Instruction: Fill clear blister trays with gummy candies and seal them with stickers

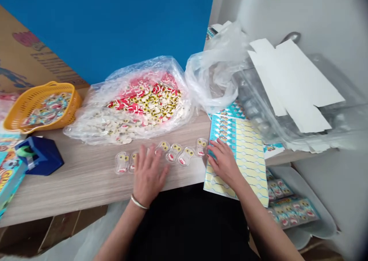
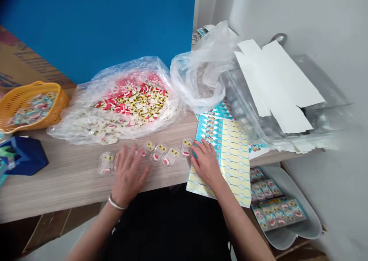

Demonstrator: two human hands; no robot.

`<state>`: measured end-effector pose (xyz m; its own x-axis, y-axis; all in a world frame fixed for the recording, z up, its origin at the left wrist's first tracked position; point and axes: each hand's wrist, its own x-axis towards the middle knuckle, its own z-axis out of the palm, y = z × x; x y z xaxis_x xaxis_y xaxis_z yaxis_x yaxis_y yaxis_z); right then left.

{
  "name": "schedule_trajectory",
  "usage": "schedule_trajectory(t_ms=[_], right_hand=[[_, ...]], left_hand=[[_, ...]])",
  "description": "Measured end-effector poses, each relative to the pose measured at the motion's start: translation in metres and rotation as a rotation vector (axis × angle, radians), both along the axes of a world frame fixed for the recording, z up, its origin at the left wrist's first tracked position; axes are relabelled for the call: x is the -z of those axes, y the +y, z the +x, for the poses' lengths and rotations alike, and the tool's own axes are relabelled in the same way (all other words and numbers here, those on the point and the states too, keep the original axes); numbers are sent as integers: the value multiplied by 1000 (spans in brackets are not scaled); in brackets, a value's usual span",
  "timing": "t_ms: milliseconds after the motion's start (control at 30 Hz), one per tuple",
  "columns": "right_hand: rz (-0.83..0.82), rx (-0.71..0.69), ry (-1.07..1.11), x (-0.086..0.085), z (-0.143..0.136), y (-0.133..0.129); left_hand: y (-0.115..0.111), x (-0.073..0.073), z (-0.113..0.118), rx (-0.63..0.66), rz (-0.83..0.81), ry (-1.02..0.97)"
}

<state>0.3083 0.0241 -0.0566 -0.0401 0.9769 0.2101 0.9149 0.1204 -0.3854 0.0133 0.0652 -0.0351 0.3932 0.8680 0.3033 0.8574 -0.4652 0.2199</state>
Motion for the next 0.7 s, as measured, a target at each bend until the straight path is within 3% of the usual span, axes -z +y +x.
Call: schedule_trajectory(t_ms=[67, 133, 233, 400, 600, 700], right_hand=[[-27, 11, -10, 0, -2, 7], [-59, 9, -26, 0, -4, 14], [-105, -32, -42, -1, -6, 21], [-128, -91, -28, -3, -16, 13], [-104, -86, 5, -3, -19, 8], [-101, -42, 26, -11, -1, 0]], left_hand=[[2, 1, 23, 292, -46, 43], [6, 6, 43, 437, -85, 91], [11, 15, 60, 381, -104, 127], [12, 17, 60, 183, -91, 129], [-2, 6, 74, 319, -10, -67], [-16, -2, 87, 354, -195, -216]])
